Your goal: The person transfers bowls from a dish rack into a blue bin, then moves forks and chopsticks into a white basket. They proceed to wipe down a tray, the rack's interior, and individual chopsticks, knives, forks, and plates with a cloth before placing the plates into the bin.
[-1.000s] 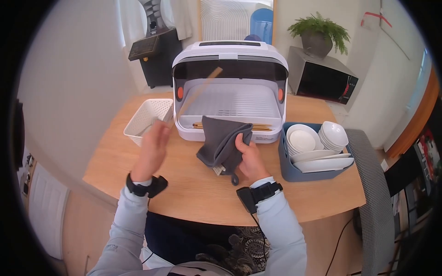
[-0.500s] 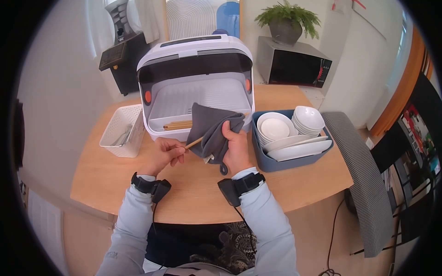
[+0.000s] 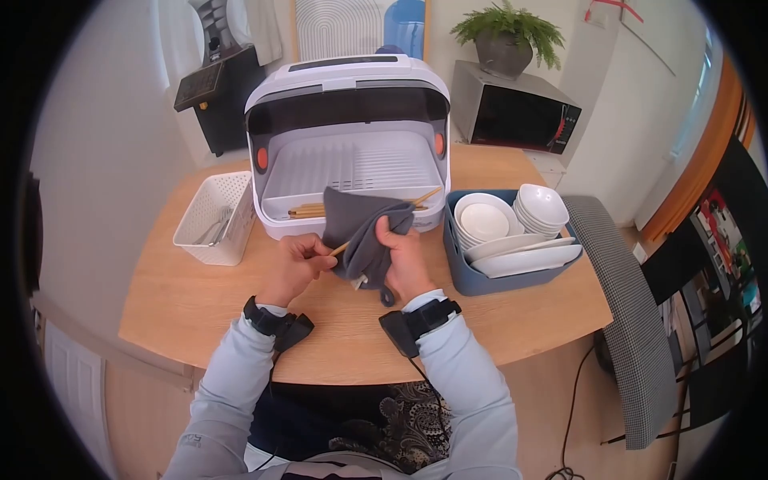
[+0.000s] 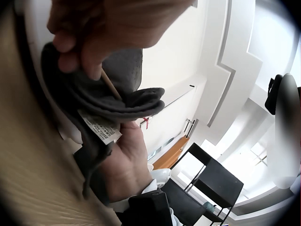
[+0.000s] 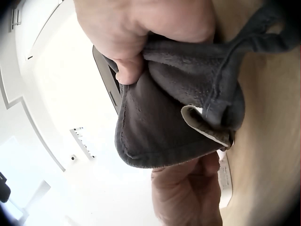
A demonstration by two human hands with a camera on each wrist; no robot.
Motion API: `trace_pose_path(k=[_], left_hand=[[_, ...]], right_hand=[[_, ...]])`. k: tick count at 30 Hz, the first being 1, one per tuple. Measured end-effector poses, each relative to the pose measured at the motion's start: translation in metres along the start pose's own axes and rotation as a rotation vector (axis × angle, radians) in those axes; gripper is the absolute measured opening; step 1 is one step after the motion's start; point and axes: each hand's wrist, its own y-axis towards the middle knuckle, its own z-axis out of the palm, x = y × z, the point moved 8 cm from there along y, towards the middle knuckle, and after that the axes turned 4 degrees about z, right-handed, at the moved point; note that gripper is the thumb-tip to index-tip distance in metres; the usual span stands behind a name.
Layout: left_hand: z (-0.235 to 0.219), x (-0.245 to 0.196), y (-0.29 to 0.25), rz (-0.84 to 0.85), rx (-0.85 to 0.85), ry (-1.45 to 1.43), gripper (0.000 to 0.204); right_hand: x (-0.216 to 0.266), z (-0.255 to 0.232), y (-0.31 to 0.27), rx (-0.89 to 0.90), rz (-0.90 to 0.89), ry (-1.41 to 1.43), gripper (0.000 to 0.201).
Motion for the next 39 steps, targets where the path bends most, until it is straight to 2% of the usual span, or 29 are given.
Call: trace_pose_path(k=[2,4,8,14,17,20,21,24,26,27,30,33,36,39], left_hand=[[0.008,-0.004,-0.001,-0.056,0.008,-0.103,0.007],[0.007,0.002,0.002,-0.033,0.014,-0.069,0.006],[0.013,-0.004,0.001,0.014,0.025,-0.135,0.005],[0.015,-0.008,-0.002,-0.061,0.107,-0.101,0.007],[0.015,-0.006,-0.003,-0.094,0.065,-0.169,0.008],[0.013,-0.004,-0.004,-0.045,0.013,-0.041,0.015],[0.008,-0.007,-0.004,-0.023,-0.027,-0.061,0.017],[-0.016,-0.018,0.001,0.052,-0.154,-0.121,0.024],[-0.033,-0.02,0.004,0.112,-0.244,-0.16,0.027],[-0.032,-0.016,0.003,0.017,-0.193,-0.227,0.024],[-0.017,-0.009,0.003,-0.041,-0.062,-0.494,0.022],[-0.016,-0.004,0.003,-0.017,-0.024,-0.563,0.024],[-0.022,-0.005,0.003,0.032,-0.065,-0.546,0.026],[-0.03,-0.011,0.004,0.066,-0.141,-0.568,0.028]], right_hand=[[-0.018,0.007,0.001,0.017,0.051,-0.034,0.022],[-0.025,0.009,0.001,0.015,0.059,-0.081,0.021],[-0.012,0.005,0.002,0.013,0.01,-0.037,0.023],[0.01,0.008,-0.004,-0.011,-0.032,0.034,0.027],[-0.007,0.008,-0.002,0.043,0.039,-0.115,0.028],[-0.02,0.014,-0.001,0.052,0.033,-0.197,0.029],[-0.021,0.018,-0.005,0.075,0.11,-0.245,0.029],[-0.021,0.007,-0.002,0.016,0.115,-0.571,0.032],[-0.02,0.014,-0.006,0.101,0.134,-0.733,0.033],[-0.021,0.018,-0.006,0.149,0.145,-0.814,0.033],[-0.017,0.042,-0.01,0.319,-0.222,-1.074,0.035],[-0.027,0.028,-0.007,0.242,0.003,-0.975,0.033],[-0.033,0.033,-0.01,0.273,0.159,-0.901,0.037],[-0.035,0.035,-0.011,0.272,0.173,-0.854,0.035]])
